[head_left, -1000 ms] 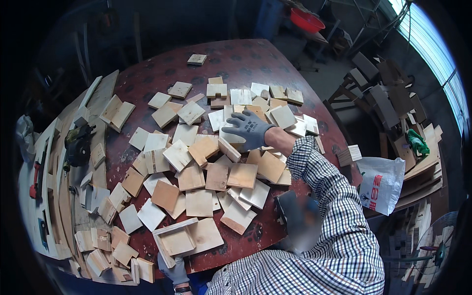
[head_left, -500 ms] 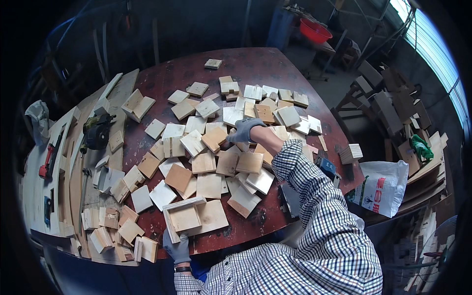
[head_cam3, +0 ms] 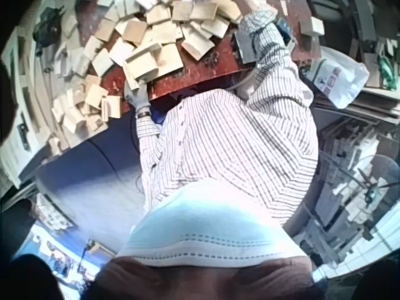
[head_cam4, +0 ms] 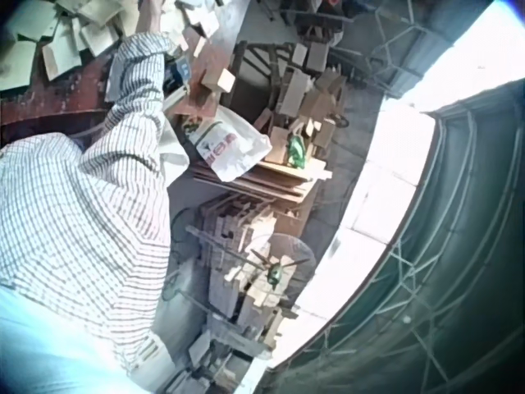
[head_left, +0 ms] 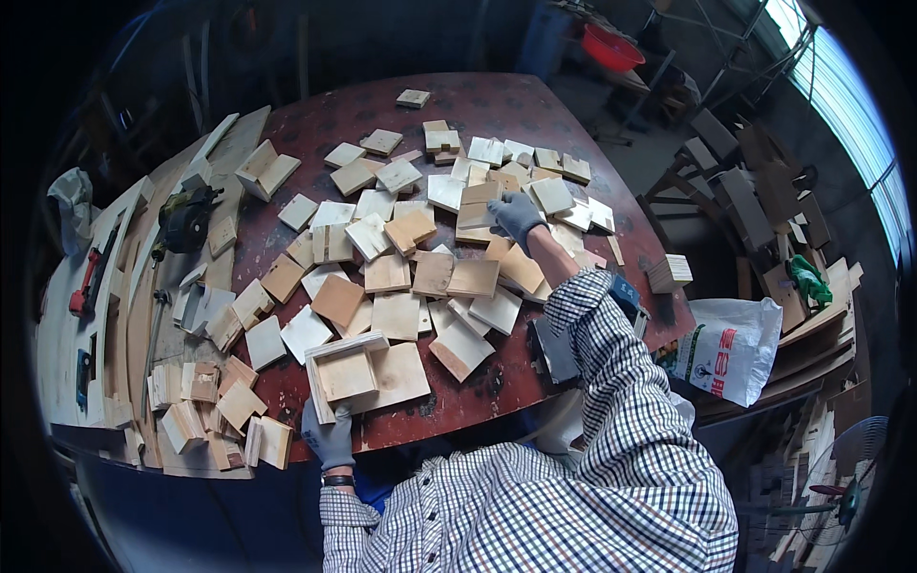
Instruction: The person assembles small wooden boxes by hand on a cluttered workbench. They pick up wooden pieces, fit them together, and place completed boxes on the table.
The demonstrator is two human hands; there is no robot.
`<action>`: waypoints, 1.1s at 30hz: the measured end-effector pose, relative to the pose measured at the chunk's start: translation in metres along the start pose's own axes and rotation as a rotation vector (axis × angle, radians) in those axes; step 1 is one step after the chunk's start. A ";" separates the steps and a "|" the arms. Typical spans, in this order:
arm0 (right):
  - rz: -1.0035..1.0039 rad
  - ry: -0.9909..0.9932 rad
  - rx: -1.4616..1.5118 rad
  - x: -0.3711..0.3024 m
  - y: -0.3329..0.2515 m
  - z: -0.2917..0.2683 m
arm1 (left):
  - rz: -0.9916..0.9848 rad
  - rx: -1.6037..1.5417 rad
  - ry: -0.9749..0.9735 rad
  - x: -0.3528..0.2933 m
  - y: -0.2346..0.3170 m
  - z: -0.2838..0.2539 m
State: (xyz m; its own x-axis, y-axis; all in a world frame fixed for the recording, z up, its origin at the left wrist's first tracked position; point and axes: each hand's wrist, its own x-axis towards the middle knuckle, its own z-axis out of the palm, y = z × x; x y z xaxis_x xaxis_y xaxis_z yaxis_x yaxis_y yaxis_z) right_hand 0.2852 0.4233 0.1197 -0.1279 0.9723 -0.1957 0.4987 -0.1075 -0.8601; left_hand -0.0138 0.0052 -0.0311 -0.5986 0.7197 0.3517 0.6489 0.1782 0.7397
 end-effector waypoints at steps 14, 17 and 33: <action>-0.639 -0.263 -0.949 -0.090 0.007 0.065 | 0.050 0.046 0.012 -0.002 -0.008 -0.001; -0.630 -0.237 -1.039 -0.084 0.015 0.085 | 0.052 0.031 0.011 0.002 0.002 0.003; -0.567 -0.294 -1.162 -0.067 -0.016 0.023 | 0.076 0.039 0.018 -0.001 0.000 -0.004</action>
State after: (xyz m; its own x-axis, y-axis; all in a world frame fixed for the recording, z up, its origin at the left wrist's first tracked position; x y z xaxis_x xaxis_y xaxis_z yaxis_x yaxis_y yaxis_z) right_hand 0.2660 0.3546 0.1352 -0.6666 0.7267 -0.1661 0.7350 0.6779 0.0165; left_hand -0.0148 0.0019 -0.0297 -0.5551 0.7203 0.4160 0.7101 0.1500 0.6879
